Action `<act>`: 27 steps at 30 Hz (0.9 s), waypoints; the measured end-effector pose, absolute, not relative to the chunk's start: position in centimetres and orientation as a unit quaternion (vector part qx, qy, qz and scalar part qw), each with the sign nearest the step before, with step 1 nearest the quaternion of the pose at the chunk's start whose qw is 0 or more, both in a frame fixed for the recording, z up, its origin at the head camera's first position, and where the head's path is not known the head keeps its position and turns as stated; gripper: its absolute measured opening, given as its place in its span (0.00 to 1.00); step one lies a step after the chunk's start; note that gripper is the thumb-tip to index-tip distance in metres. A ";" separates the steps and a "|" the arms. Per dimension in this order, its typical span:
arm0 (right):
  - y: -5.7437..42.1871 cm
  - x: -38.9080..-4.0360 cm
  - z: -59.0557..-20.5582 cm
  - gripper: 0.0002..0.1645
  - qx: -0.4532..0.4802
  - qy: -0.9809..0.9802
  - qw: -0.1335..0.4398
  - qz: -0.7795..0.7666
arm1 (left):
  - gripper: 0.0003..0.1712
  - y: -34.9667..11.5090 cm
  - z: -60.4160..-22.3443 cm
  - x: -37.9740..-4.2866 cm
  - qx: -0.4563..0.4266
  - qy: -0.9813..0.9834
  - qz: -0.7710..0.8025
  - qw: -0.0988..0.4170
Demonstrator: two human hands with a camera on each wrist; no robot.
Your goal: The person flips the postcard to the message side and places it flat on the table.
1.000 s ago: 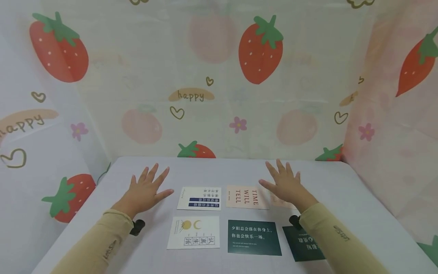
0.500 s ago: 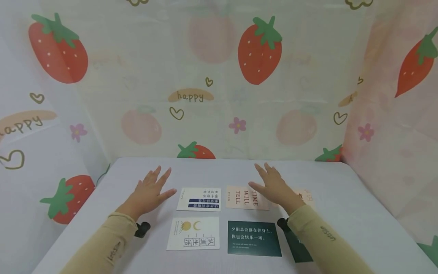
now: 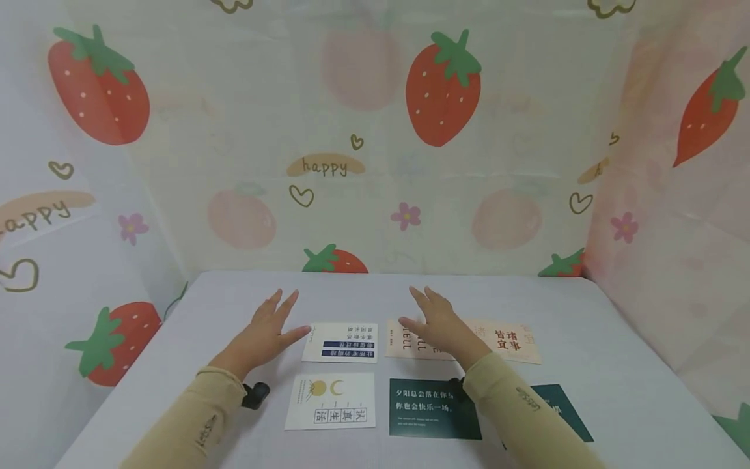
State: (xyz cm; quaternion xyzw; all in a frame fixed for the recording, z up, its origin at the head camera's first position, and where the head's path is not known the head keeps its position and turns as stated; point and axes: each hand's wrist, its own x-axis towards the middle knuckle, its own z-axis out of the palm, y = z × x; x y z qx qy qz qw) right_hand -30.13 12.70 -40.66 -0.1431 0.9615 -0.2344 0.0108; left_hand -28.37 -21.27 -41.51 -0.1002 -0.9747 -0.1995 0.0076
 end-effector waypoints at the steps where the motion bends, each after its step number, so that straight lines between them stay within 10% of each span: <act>1: 12.4 -30.2 -40.7 0.46 -0.141 0.961 0.013 -0.236 | 0.53 -21.2 -41.6 -28.4 -0.101 -0.974 -0.203 0.006; 27: 6.9 -30.0 -42.7 0.40 -0.089 0.924 0.067 -0.366 | 0.54 -20.7 -43.3 -29.6 -0.074 -0.949 -0.306 -0.025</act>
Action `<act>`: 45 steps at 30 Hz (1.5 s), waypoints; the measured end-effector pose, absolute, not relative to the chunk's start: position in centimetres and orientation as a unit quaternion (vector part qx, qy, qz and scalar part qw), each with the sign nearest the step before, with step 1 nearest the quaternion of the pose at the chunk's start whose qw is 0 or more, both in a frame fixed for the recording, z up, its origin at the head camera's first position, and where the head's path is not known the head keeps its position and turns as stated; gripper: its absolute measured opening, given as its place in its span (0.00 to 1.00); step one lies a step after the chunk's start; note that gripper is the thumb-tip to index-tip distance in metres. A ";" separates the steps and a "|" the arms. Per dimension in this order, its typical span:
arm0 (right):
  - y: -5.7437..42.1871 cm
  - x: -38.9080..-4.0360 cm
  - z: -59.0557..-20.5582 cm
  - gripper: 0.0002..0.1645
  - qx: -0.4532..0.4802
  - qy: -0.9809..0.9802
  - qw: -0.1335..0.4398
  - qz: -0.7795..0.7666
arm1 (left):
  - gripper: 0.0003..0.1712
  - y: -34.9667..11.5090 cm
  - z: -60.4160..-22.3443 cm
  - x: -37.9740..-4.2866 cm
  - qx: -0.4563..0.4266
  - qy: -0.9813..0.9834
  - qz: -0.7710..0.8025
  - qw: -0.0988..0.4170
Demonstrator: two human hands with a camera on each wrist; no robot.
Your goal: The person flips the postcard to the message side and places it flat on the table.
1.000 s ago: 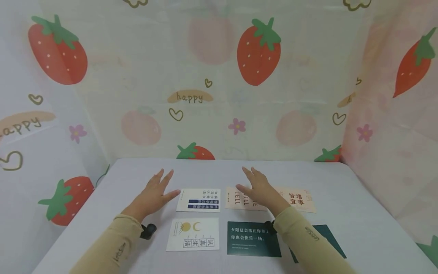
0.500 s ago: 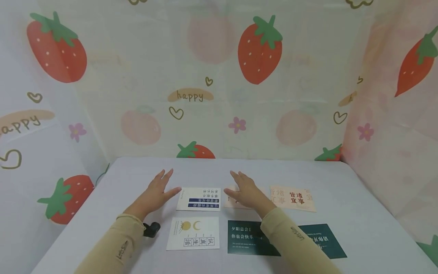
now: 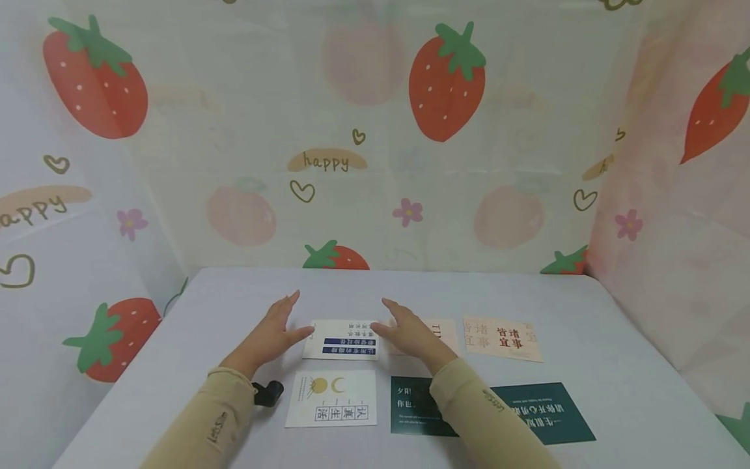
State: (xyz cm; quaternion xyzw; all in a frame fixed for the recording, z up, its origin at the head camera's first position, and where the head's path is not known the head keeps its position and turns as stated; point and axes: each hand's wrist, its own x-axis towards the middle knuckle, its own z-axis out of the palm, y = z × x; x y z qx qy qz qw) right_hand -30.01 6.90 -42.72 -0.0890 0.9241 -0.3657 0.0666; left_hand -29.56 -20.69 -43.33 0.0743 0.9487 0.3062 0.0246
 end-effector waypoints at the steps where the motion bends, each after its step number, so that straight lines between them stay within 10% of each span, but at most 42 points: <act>1: 6.8 -30.0 -42.8 0.40 -0.085 0.923 0.069 -0.369 | 0.53 -20.7 -43.4 -29.6 0.071 0.948 0.308 0.025; 45: 5.1 -29.3 -43.5 0.26 0.061 0.825 0.122 -0.548 | 0.23 -18.6 -44.9 -29.9 -0.086 0.899 0.422 0.082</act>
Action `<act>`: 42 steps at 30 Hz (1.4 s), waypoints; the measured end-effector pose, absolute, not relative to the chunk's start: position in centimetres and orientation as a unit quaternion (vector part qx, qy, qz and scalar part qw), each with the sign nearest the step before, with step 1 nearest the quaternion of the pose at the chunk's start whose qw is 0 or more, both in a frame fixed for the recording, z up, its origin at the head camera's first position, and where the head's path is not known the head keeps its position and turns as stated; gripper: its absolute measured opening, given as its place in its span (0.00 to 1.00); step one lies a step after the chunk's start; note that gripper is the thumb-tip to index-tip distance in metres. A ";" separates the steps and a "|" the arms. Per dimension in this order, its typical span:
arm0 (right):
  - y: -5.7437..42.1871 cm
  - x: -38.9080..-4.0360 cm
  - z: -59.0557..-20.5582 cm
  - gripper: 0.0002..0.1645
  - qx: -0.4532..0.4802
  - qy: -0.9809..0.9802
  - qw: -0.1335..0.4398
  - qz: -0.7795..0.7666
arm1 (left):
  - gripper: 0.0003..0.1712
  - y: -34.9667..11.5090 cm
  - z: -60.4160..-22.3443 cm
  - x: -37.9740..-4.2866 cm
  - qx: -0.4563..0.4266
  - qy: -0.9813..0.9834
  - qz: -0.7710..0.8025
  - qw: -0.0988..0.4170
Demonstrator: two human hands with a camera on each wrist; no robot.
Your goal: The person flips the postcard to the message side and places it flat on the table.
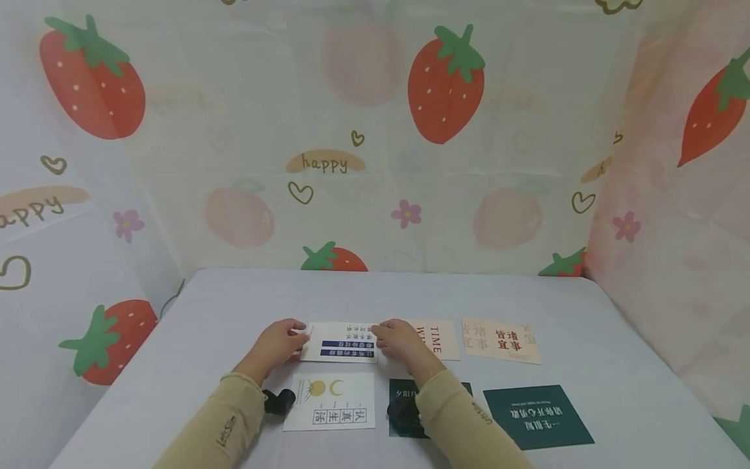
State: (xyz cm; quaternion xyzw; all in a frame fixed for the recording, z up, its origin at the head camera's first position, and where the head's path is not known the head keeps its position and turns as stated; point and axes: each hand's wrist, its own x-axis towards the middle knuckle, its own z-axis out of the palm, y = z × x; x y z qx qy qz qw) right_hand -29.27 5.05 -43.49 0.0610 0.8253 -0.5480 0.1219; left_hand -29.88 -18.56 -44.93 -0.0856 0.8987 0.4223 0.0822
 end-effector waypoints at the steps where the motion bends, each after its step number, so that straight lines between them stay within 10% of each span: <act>1: 5.0 -29.3 -43.5 0.26 0.061 0.825 0.122 -0.549 | 0.22 -18.6 -44.9 -29.9 -0.086 0.898 0.424 0.081; 42: 5.5 -29.9 -43.3 0.30 0.010 0.856 0.133 -0.499 | 0.30 -18.4 -44.6 -29.5 -0.084 0.900 0.422 0.073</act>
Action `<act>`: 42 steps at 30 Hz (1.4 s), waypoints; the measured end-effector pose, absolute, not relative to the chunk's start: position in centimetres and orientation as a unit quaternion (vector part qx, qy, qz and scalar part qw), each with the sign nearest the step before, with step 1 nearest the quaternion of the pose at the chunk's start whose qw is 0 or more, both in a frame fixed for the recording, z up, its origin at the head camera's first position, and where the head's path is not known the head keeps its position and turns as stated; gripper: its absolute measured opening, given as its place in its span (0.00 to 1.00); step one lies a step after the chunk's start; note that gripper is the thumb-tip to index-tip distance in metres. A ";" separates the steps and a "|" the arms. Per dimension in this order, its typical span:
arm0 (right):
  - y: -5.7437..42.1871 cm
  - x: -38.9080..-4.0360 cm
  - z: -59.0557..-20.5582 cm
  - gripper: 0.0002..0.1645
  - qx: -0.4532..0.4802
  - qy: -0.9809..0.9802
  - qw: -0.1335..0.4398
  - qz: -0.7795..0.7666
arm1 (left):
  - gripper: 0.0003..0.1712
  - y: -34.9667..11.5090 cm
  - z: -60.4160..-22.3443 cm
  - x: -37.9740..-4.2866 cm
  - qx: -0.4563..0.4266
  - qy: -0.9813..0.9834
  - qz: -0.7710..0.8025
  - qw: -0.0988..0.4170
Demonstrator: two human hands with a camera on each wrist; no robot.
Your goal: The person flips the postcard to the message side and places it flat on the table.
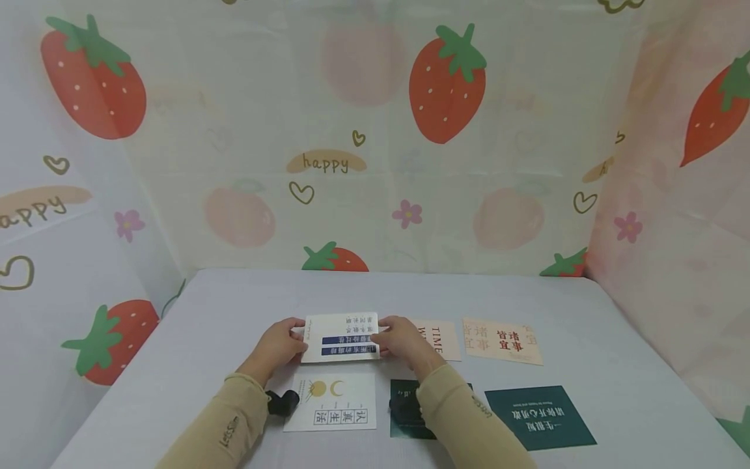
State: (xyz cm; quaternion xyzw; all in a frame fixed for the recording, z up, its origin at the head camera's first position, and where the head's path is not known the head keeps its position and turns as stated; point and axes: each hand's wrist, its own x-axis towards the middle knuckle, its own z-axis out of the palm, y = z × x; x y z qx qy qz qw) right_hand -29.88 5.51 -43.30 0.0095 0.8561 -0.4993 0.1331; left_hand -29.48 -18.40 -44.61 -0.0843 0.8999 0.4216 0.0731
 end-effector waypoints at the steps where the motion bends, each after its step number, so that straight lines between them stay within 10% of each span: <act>1: 5.5 -29.9 -43.2 0.30 0.008 0.854 0.132 -0.503 | 0.30 -18.4 -44.5 -29.5 -0.087 0.899 0.422 0.074; 28: 5.5 -30.6 -42.6 0.20 -0.016 0.864 0.073 -0.498 | 0.31 -18.5 -43.4 -29.1 -0.097 0.864 0.488 0.076; 42: 6.0 -30.6 -41.9 0.05 -0.018 0.873 0.080 -0.481 | 0.14 -18.8 -42.7 -28.6 -0.083 0.862 0.494 0.073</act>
